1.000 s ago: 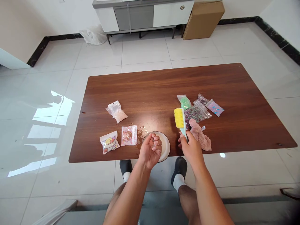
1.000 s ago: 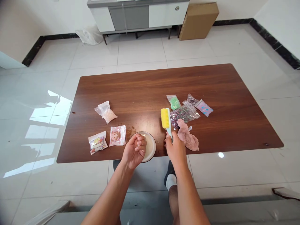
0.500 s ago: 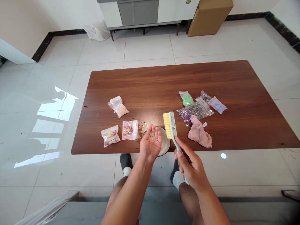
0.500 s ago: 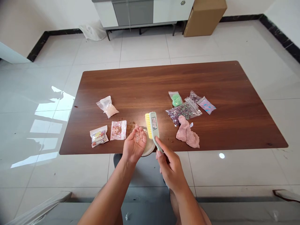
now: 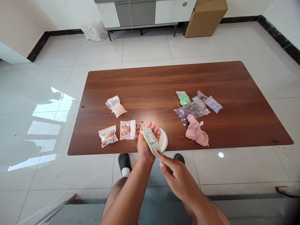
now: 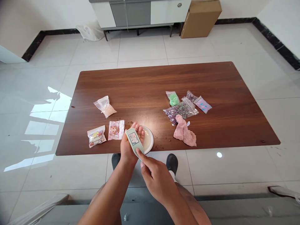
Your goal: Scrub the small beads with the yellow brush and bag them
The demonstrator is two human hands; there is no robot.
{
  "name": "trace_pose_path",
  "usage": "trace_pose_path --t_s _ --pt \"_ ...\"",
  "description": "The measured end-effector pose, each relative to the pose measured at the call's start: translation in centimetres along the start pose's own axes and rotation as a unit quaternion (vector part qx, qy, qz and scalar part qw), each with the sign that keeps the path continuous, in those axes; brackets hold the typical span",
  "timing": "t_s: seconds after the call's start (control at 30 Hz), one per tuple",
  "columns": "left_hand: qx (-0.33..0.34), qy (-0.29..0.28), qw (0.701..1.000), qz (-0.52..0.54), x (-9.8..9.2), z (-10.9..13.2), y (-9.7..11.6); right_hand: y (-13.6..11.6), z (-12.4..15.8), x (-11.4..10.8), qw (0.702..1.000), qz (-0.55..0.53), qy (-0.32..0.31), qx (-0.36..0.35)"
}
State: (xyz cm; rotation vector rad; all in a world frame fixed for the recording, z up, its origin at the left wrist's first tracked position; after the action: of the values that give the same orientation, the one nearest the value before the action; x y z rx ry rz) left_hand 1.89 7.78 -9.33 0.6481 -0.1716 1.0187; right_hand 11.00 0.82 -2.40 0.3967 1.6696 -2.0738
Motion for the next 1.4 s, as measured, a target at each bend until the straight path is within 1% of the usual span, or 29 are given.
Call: trace_pose_path --t_s 0.07,0.17,0.27,0.33,0.4,0.43,0.5,0.57,0.6,0.63,0.7,0.8,0.87,0.93,1.03,1.1,1.2,1.33,1.4 --pt "-0.009 0.000 1.000 0.022 0.0 0.0 0.1 0.0 0.0 0.3 1.000 0.001 0.000 -0.003" --pt "-0.027 -0.031 0.998 0.047 0.6 0.4 0.0 -0.1 -0.3 0.1 1.000 -0.002 0.020 -0.009" --pt "-0.021 -0.040 0.995 0.089 0.9 0.8 0.7 -0.2 -0.4 0.3 1.000 -0.025 0.012 -0.009" --pt "-0.035 -0.034 0.993 0.105 0.9 0.8 1.0 -0.1 -0.2 0.4 0.998 -0.061 0.008 -0.005" --pt "-0.055 -0.013 0.993 0.102 0.4 0.4 1.2 0.7 0.1 0.6 0.991 -0.130 0.001 0.030" --pt "-0.058 0.000 0.993 0.102 0.0 0.1 1.4 1.3 0.3 0.7 0.982 -0.180 -0.005 0.059" --pt "-0.057 0.018 0.992 0.115 -0.7 -0.4 2.1 2.3 0.7 0.9 0.950 -0.291 -0.007 0.116" --pt "-0.051 0.008 0.990 0.134 -0.8 -0.7 2.8 2.9 0.8 0.8 0.918 -0.364 0.004 0.155" --pt "-0.051 -0.004 0.989 0.138 -0.6 -0.8 3.1 3.1 0.8 0.8 0.912 -0.374 0.007 0.168" --pt "-0.049 -0.015 0.989 0.138 -0.4 -0.8 3.3 3.2 0.8 0.8 0.914 -0.365 0.008 0.177" --pt "-0.041 -0.029 0.990 0.133 -0.1 -0.7 3.7 3.0 0.5 1.0 0.934 -0.309 -0.003 0.179" --pt "-0.030 -0.012 0.991 0.128 0.0 -0.7 3.8 2.0 -0.1 1.6 0.971 -0.196 -0.036 0.135" --pt "-0.020 0.002 0.993 0.120 -0.1 -0.7 3.5 1.5 -0.3 2.1 0.983 -0.140 -0.051 0.108" --pt "-0.004 0.008 0.994 0.107 -0.2 -0.6 3.1 1.0 -0.4 2.1 0.990 -0.100 -0.047 0.085" --pt "0.020 0.003 0.997 0.081 -0.4 -0.3 2.5 0.2 -0.6 1.4 0.998 -0.048 -0.006 0.041" --pt "0.027 0.002 0.997 0.073 -0.5 0.0 2.3 -0.4 -0.5 1.1 0.999 -0.032 0.006 0.018" --pt "0.033 0.007 0.996 0.077 -0.7 0.3 2.6 -0.8 -0.3 1.4 0.999 -0.040 -0.013 0.000" --pt "0.017 0.000 0.997 0.073 -0.2 0.4 2.7 -0.9 -0.5 1.0 0.998 -0.056 0.006 -0.020" --pt "0.011 0.011 0.996 0.092 -0.3 0.0 3.0 -0.8 -0.5 1.1 0.997 -0.073 -0.003 -0.017"
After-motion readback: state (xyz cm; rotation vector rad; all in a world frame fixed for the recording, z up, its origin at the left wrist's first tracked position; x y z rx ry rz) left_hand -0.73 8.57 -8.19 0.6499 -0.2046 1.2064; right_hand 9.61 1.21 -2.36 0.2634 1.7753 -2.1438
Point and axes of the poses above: each hand's wrist, its own z-axis away from the middle knuckle, its own x-axis out of the palm, y = z × x, the point moved 10 cm from there along -z, towards the middle knuckle, and after that the axes turned 14 degrees about y, right-handed, at the moved point
